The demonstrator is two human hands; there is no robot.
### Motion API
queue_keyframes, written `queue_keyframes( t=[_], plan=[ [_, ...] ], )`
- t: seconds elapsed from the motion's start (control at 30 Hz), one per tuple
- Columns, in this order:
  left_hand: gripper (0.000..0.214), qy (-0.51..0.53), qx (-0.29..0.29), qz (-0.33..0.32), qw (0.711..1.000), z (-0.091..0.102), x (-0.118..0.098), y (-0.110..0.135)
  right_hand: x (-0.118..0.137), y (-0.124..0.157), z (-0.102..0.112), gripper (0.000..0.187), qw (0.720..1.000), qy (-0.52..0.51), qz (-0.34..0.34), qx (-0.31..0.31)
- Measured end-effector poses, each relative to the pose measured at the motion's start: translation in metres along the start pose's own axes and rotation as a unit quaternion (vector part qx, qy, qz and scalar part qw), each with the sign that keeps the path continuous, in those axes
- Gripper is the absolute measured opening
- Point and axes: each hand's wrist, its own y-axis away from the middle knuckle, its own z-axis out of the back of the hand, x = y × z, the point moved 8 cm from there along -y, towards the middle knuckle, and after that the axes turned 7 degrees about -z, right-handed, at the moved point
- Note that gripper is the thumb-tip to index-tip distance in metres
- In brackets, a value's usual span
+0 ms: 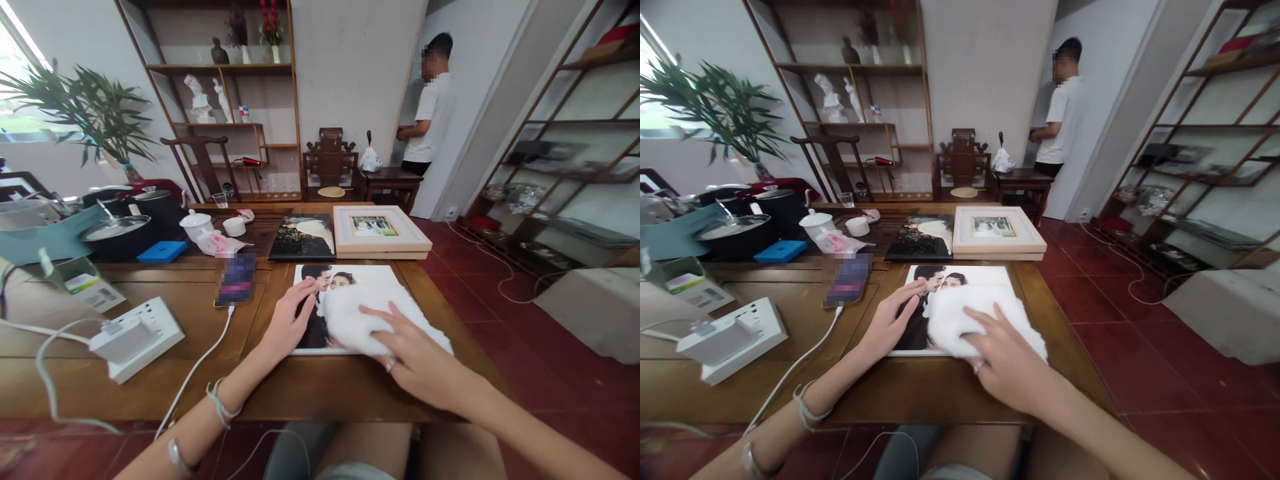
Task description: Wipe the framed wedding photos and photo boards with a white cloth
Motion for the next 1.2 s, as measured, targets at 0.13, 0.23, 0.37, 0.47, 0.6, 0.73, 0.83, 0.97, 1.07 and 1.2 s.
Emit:
queue_keyframes(
  t=[0.13,0.23,0.37,0.47,0.6,0.73,0.83,0.97,1.07,1.2],
  plan=[
    [0.03,-0.051,0.019,-0.003,0.999,-0.003,-0.003,0.001,-0.039,-0.006,0.009,0.043,0.995,0.003,-0.088,-0.055],
    [0.034,-0.067,0.043,-0.015,0.997,-0.007,-0.009,0.003,-0.046,-0.014,0.01,0.041,0.99,-0.029,-0.122,-0.064],
    [0.041,-0.071,0.061,-0.025,0.995,-0.011,-0.011,0.004,-0.033,-0.028,0.015,0.032,0.991,-0.035,-0.109,-0.072],
    [0.045,-0.07,0.068,-0.028,0.995,-0.011,-0.007,0.003,-0.024,-0.045,0.026,0.029,0.994,-0.052,-0.068,-0.073],
    [0.045,-0.062,0.073,-0.042,0.995,-0.01,-0.006,0.0,-0.023,-0.079,0.037,0.033,0.992,-0.116,-0.046,-0.019],
    [0.041,-0.074,0.084,-0.031,0.993,-0.01,-0.007,-0.001,-0.011,-0.114,0.032,0.036,0.994,-0.103,-0.013,0.017],
    [0.034,-0.076,0.083,-0.023,0.993,-0.01,-0.007,-0.001,0.009,-0.13,0.025,0.032,0.996,-0.077,0.042,0.0],
    [0.033,-0.07,0.078,-0.029,0.994,-0.009,-0.006,0.0,0.009,-0.129,0.02,0.03,0.997,-0.068,0.037,-0.011],
    [0.039,-0.065,0.077,-0.035,0.994,-0.009,-0.004,0.0,-0.011,-0.11,0.024,0.03,0.998,-0.062,0.02,-0.02],
    [0.041,-0.052,0.08,-0.027,0.995,-0.009,-0.003,-0.002,-0.052,-0.078,0.034,0.026,0.998,-0.023,-0.027,-0.057]
  ],
)
